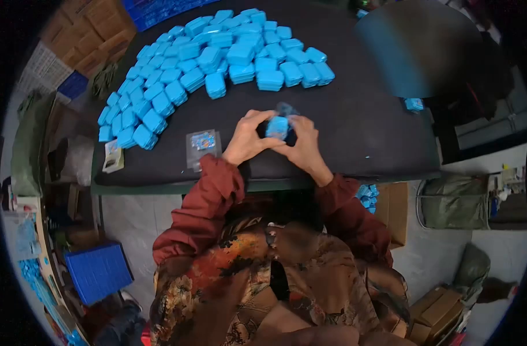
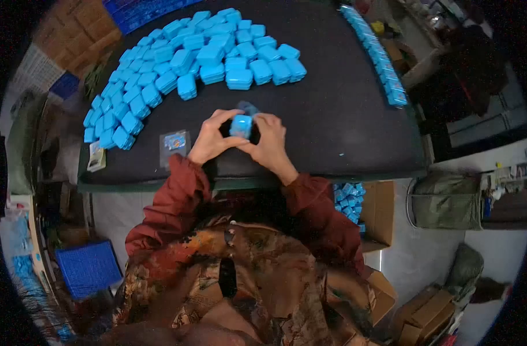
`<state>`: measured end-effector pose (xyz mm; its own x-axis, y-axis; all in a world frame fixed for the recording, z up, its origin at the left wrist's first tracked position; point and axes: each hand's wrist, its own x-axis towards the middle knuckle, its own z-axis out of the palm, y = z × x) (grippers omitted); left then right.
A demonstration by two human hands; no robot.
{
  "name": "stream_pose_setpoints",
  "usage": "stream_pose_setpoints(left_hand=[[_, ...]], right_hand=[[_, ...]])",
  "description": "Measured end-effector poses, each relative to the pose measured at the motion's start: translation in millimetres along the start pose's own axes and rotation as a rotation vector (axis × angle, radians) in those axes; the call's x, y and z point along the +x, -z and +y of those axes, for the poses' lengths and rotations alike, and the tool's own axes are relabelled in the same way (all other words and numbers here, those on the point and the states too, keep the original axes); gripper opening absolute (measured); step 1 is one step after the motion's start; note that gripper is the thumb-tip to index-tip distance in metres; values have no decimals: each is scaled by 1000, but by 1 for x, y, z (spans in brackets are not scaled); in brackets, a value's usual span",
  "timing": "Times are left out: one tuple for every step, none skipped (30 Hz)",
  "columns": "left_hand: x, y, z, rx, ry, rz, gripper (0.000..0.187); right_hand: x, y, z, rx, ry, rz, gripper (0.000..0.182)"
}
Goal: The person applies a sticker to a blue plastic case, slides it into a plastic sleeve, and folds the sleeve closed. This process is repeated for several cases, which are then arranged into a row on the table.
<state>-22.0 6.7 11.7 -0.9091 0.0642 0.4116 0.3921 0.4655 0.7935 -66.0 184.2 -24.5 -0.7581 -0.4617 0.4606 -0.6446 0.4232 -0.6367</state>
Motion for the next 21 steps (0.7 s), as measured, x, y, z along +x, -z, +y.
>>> stream_pose_setpoints(left_hand=[[-3, 0, -2, -29, 31, 7, 58], [-5, -2, -3, -19, 3, 43, 56], [-6, -3, -2, -14, -25, 76, 55], [-8, -3, 2, 9, -34, 44, 54], [-9, -2, 5, 37, -39, 17, 53], [-9, -3, 3, 28, -53, 4, 53], [-8, -5, 4, 24, -59, -6, 52], [-7, -6, 5, 50, -62, -7, 52], [-6, -7, 6, 44, -74, -12, 52], [-6, -8, 6, 95, -67, -36, 53], [-5, -9, 6, 145, -56, -58, 53], [-4, -10, 5, 139, -57, -61, 53], [-6, -10, 4, 122, -53, -71, 57], [-8, -5, 7, 113, -39, -79, 62], [-8, 1, 8, 5, -22, -122, 67], [-8, 8, 8, -95, 14, -154, 73], [-8, 17, 12, -260, 116, -215, 77], [-9, 22, 14, -280, 138, -214, 77], [-7, 23, 16, -305, 150, -208, 77], [-7, 23, 18, -276, 150, -222, 74], [-6, 20, 20, -253, 139, -243, 71]], right_hand=[[2, 7, -14, 112, -16, -19, 68], [2, 9, -16, 281, -25, -45, 72], [2, 17, -30, 486, -86, -101, 70], [1, 15, -26, 572, -48, -91, 68], [0, 13, -20, 556, -70, -102, 68], [-1, 12, -17, 550, -94, -118, 68], [3, 22, -33, 656, -112, -116, 67], [2, 21, -33, 642, -111, -101, 67], [1, 19, -33, 590, -172, -78, 66], [2, 18, -31, 541, -234, -57, 65], [1, 18, -28, 535, -236, -52, 65], [2, 19, -28, 345, -198, -52, 64], [0, 19, -28, 162, -161, -56, 63], [-2, 18, -26, 175, -167, -66, 63], [-2, 16, -23, 89, -152, -15, 63], [-4, 10, -20, 22, -135, 22, 62], [-5, 8, -20, -38, -125, 51, 60], [-5, 6, -20, -84, -157, 34, 58], [-1, 7, -18, -80, -84, -31, 57], [0, 7, -21, -147, -64, -16, 54], [-2, 6, -20, -177, -57, -13, 54]])
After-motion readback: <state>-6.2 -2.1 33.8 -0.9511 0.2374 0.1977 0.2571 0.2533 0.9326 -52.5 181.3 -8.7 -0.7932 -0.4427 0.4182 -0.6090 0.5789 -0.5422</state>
